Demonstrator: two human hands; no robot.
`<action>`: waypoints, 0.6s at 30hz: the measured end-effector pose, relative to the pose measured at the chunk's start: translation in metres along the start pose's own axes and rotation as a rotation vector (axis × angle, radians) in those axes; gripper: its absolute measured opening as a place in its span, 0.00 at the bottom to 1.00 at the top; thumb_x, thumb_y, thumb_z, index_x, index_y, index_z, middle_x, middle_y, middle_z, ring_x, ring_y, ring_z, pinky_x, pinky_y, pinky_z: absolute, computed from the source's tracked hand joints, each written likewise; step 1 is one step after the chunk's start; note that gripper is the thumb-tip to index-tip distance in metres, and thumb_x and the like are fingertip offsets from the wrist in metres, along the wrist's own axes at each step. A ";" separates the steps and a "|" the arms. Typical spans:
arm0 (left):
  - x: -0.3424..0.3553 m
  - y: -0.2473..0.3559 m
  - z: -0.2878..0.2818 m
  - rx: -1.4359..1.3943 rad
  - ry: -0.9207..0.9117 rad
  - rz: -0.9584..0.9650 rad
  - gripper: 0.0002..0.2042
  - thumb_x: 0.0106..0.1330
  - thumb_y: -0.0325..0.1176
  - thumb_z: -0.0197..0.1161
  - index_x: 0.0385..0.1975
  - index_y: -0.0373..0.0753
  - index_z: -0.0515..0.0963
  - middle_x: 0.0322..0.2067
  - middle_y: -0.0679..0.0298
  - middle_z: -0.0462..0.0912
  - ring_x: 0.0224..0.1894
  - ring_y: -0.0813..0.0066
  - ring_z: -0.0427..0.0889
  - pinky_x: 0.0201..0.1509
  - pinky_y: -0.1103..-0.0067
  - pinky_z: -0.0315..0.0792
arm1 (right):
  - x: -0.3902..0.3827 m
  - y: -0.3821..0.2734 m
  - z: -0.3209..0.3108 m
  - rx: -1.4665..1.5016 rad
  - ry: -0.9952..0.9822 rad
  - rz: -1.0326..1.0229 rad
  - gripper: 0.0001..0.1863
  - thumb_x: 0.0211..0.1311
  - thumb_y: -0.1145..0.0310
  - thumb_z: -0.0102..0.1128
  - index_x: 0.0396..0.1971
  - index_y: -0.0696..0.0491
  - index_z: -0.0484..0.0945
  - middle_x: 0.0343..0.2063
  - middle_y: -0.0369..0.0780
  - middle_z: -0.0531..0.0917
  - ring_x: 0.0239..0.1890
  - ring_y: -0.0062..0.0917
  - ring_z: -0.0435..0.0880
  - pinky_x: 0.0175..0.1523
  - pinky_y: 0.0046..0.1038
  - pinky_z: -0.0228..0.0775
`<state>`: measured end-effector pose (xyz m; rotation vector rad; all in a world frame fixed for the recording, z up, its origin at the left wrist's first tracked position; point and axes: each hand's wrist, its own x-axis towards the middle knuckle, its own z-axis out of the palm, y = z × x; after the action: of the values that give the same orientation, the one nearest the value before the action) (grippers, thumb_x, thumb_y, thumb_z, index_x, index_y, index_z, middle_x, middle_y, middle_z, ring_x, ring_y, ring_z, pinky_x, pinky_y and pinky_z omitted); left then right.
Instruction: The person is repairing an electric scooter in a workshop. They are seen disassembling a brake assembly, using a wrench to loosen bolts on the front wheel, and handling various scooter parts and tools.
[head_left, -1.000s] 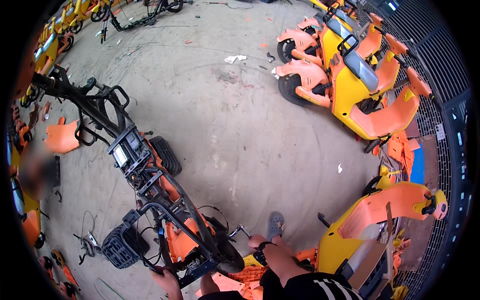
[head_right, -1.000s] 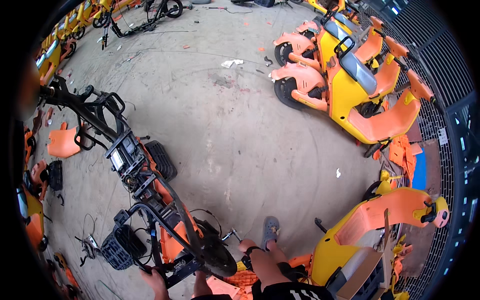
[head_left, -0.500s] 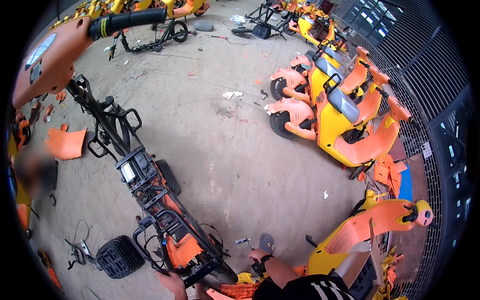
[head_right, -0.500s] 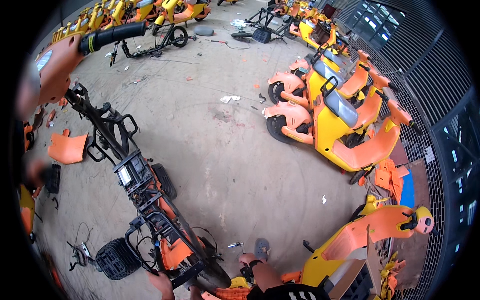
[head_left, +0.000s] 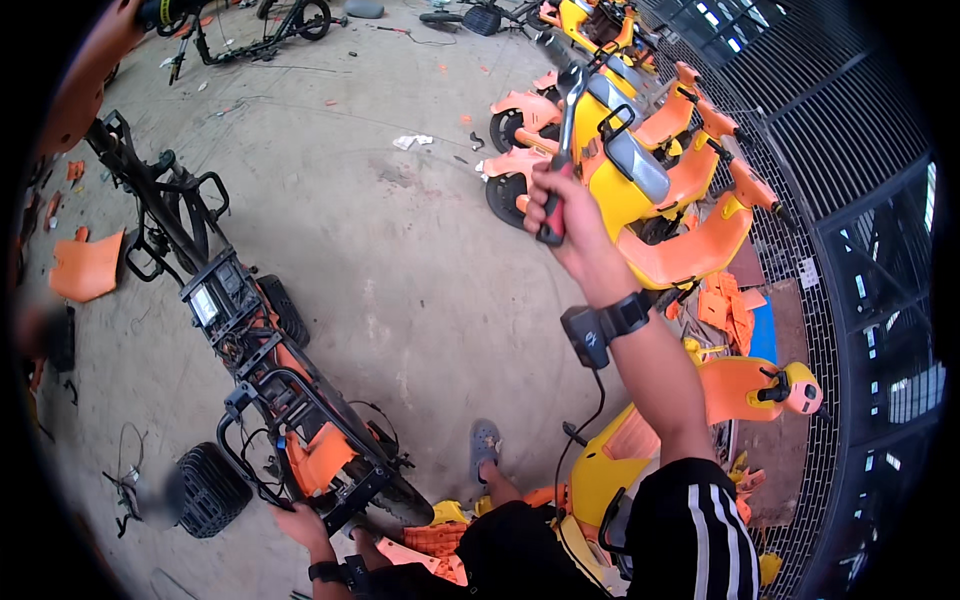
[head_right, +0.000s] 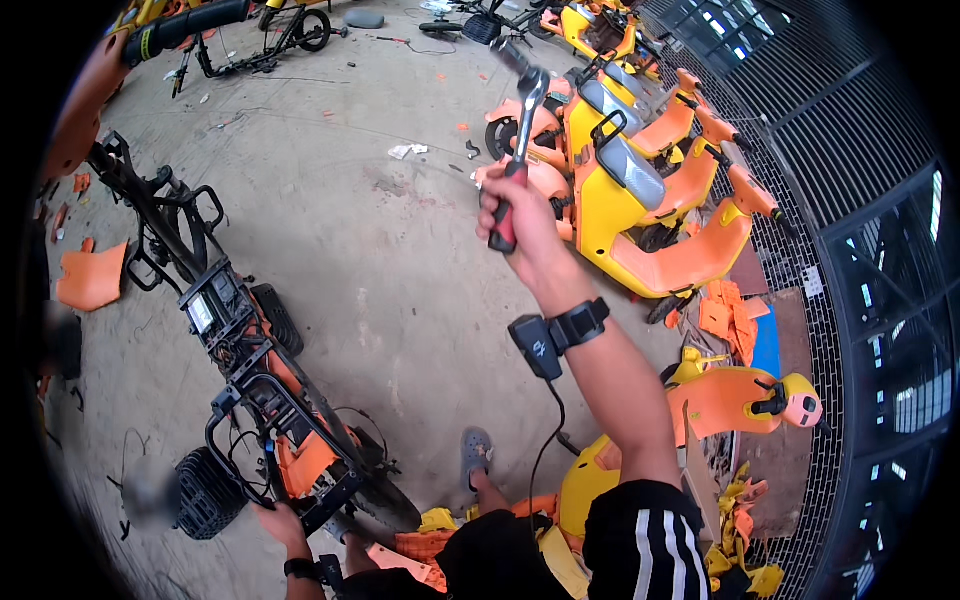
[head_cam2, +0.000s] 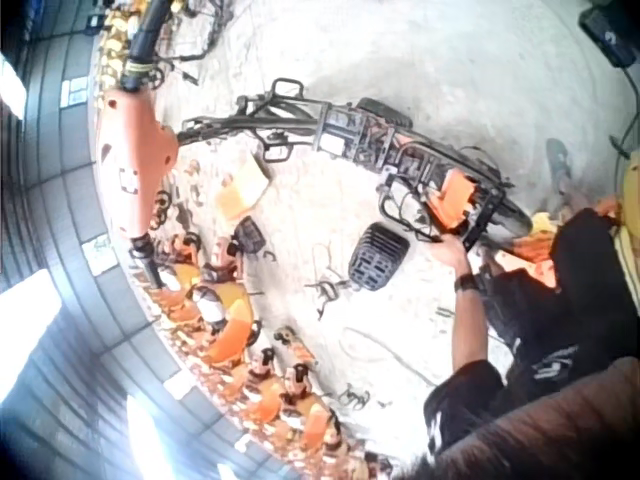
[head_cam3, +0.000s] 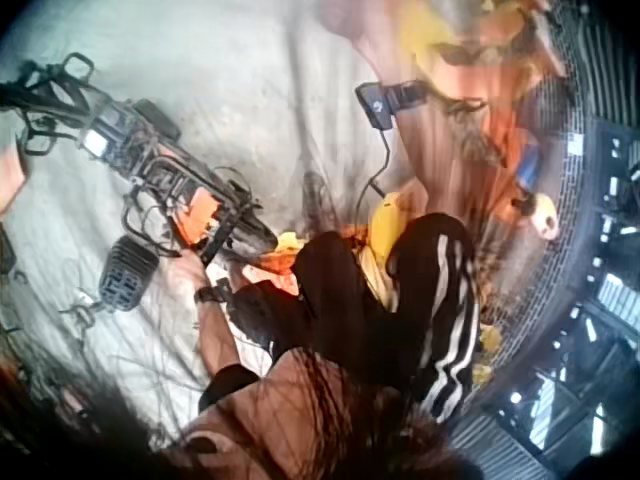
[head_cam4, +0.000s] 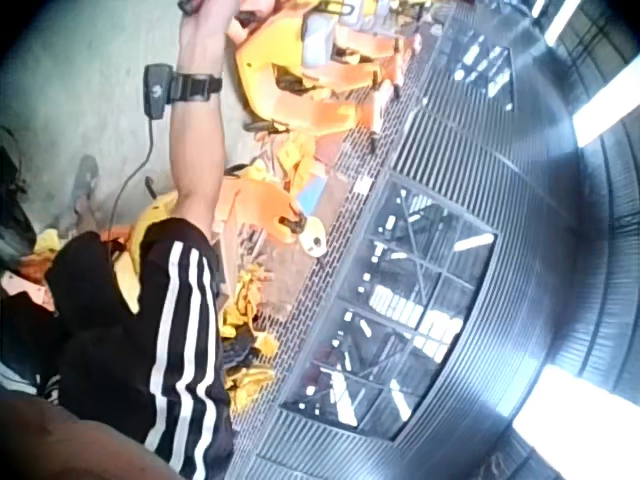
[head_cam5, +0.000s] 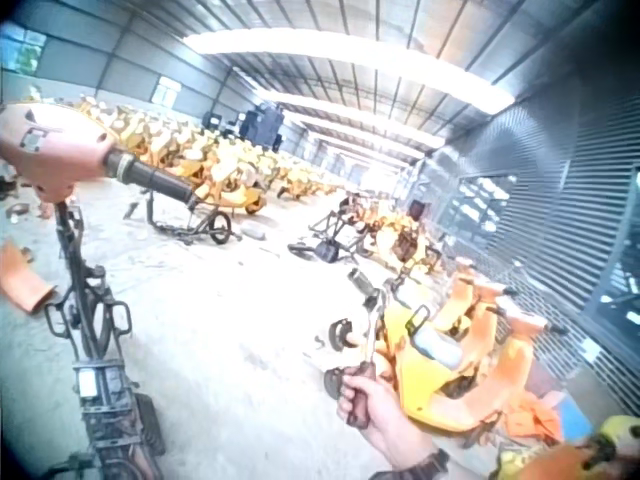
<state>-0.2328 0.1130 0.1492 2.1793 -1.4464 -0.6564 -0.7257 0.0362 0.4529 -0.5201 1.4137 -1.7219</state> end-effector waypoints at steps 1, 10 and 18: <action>0.001 0.006 -0.006 0.003 -0.026 -0.045 0.15 0.54 0.20 0.52 0.42 0.23 0.68 0.35 0.40 0.77 0.39 0.38 0.75 0.46 0.61 0.68 | 0.016 -0.013 0.006 0.035 -0.060 -0.026 0.05 0.61 0.71 0.51 0.35 0.53 0.67 0.21 0.34 0.71 0.22 0.20 0.72 0.29 0.25 0.66; 0.007 0.002 -0.007 -0.032 -0.001 -0.059 0.20 0.54 0.18 0.52 0.49 0.24 0.68 0.39 0.40 0.77 0.43 0.40 0.75 0.50 0.64 0.68 | -0.029 0.090 -0.005 -0.207 0.042 0.286 0.05 0.56 0.71 0.56 0.30 0.52 0.70 0.17 0.32 0.70 0.11 0.17 0.68 0.15 0.23 0.61; 0.006 -0.008 -0.005 0.085 0.007 -0.062 0.14 0.53 0.20 0.53 0.42 0.26 0.69 0.31 0.43 0.78 0.36 0.41 0.77 0.43 0.62 0.68 | -0.155 0.363 -0.131 -0.568 0.204 0.911 0.06 0.51 0.70 0.61 0.22 0.55 0.74 0.17 0.35 0.73 0.14 0.21 0.72 0.17 0.26 0.63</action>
<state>-0.2221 0.1110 0.1474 2.2969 -1.4330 -0.6182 -0.6136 0.2303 0.1020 0.0513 1.8904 -0.6517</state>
